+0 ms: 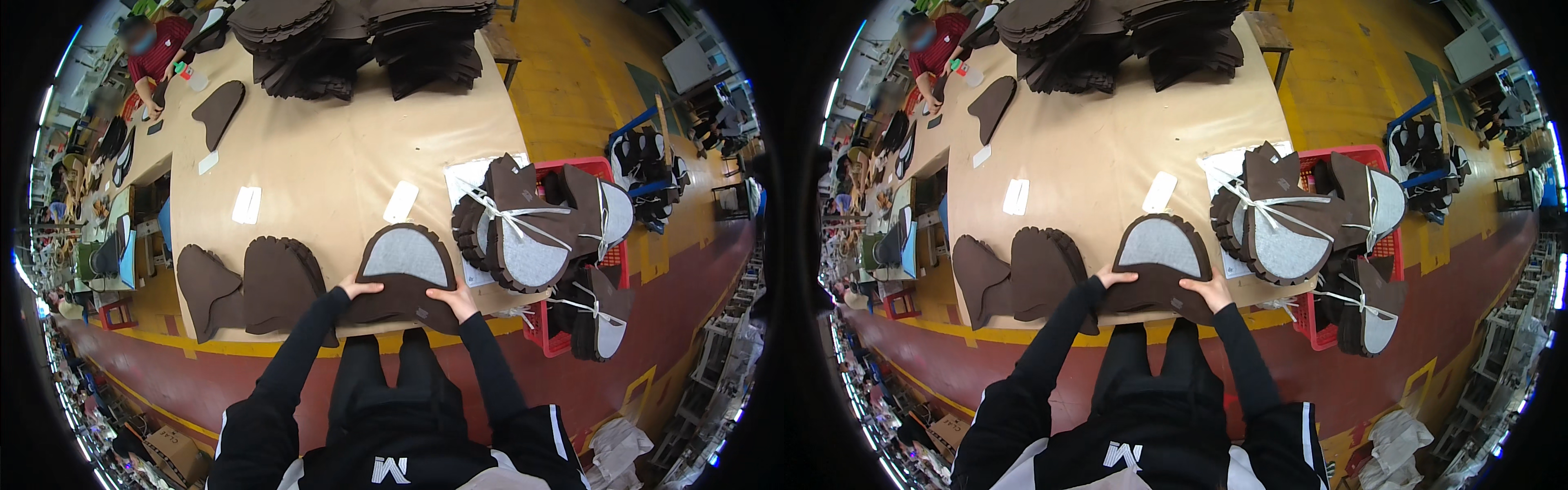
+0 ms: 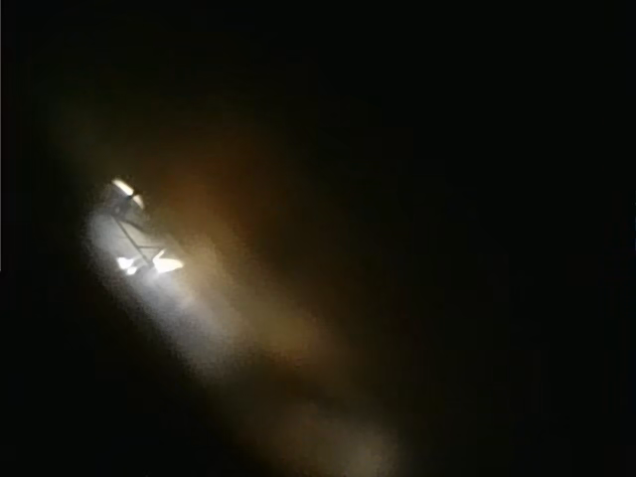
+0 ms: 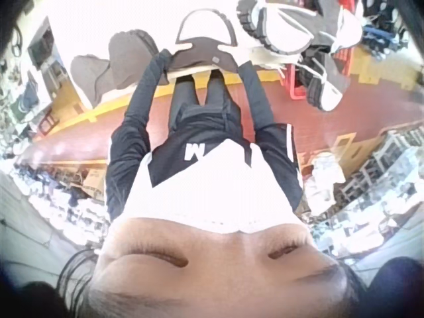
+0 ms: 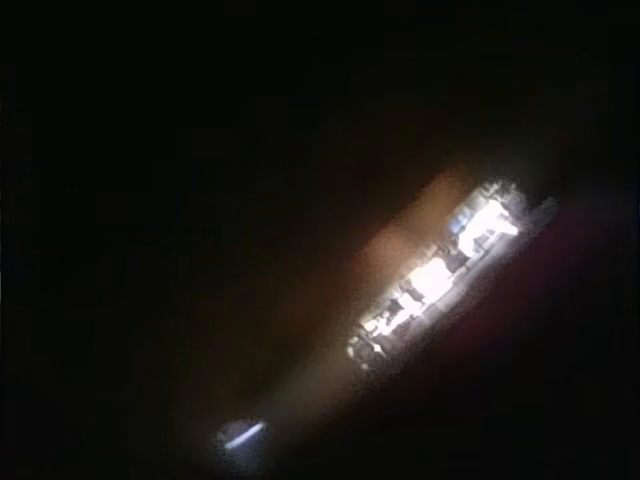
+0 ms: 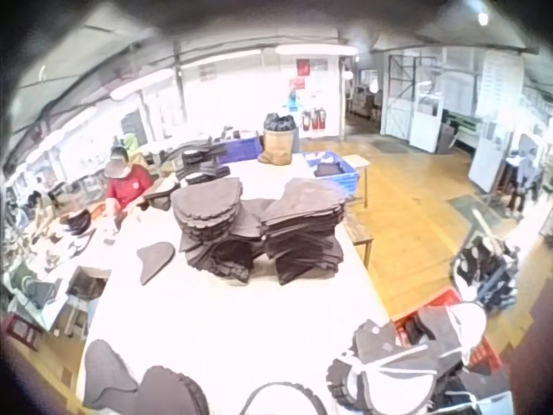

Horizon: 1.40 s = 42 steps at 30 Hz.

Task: The person repeatedly picks up stacks of brown shoe insoles, aligns them, and ties them with white string. The person places the tied bundles into a red basket and continues the process with new stacks.

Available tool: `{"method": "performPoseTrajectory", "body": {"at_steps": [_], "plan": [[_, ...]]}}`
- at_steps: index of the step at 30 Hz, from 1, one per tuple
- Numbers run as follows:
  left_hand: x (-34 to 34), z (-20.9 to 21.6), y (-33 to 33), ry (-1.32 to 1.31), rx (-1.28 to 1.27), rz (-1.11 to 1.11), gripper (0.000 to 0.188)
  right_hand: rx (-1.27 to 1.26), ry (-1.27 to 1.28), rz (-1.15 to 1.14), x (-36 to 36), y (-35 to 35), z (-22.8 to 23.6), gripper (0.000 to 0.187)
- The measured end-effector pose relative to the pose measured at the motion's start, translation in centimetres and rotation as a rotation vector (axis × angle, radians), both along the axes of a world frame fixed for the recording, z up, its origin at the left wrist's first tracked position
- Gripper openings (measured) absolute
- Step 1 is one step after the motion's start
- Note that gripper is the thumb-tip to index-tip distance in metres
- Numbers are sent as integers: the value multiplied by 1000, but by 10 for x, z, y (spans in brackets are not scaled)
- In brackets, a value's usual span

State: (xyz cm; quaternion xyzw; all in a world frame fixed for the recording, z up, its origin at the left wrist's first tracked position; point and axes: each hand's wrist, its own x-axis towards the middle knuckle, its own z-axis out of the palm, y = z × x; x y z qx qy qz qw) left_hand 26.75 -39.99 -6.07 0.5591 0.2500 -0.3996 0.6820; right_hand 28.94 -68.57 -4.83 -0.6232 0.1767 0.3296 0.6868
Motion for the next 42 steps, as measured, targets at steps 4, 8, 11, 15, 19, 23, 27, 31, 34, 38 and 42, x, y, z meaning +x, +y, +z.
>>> {"method": "performPoseTrajectory", "body": {"at_steps": [4, 8, 11, 15, 19, 23, 27, 31, 34, 38, 42], "plan": [[-40, 29, -5, -493, 118, 63, 82, -232, -590, 178, -9, -8, 55, 77], [-59, -4, -14, -618, 113, 183, 93, -195, -868, 273, -16, -17, 36, 80], [-39, 8, -25, -1057, 545, -65, 90, -211, -960, 161, -8, -18, -9, 72], [-40, 0, -13, -1071, 638, -208, 64, -372, -1016, 257, -16, -26, -19, 52], [-47, 13, -4, -1121, 613, -216, 50, -426, -1073, 316, -22, -26, 16, 44], [-29, 4, -8, -1136, 553, -204, 48, -324, -1049, 253, -15, -24, -20, 38], [-19, 7, 3, -952, 585, -426, 63, -387, -697, 320, -9, -29, -5, 54], [-31, 27, 4, -603, 246, -256, 90, -77, -347, 246, -7, -25, 19, 70], [-51, -12, -2, -81, 33, 133, 87, 65, 152, 95, -5, -13, 13, 76], [-52, -39, -4, 67, 57, 240, 72, -154, -27, 177, -22, -15, -13, 77], [-59, -29, -6, 20, 71, 288, 68, -148, -168, -359, -59, -51, -26, 40]]}}
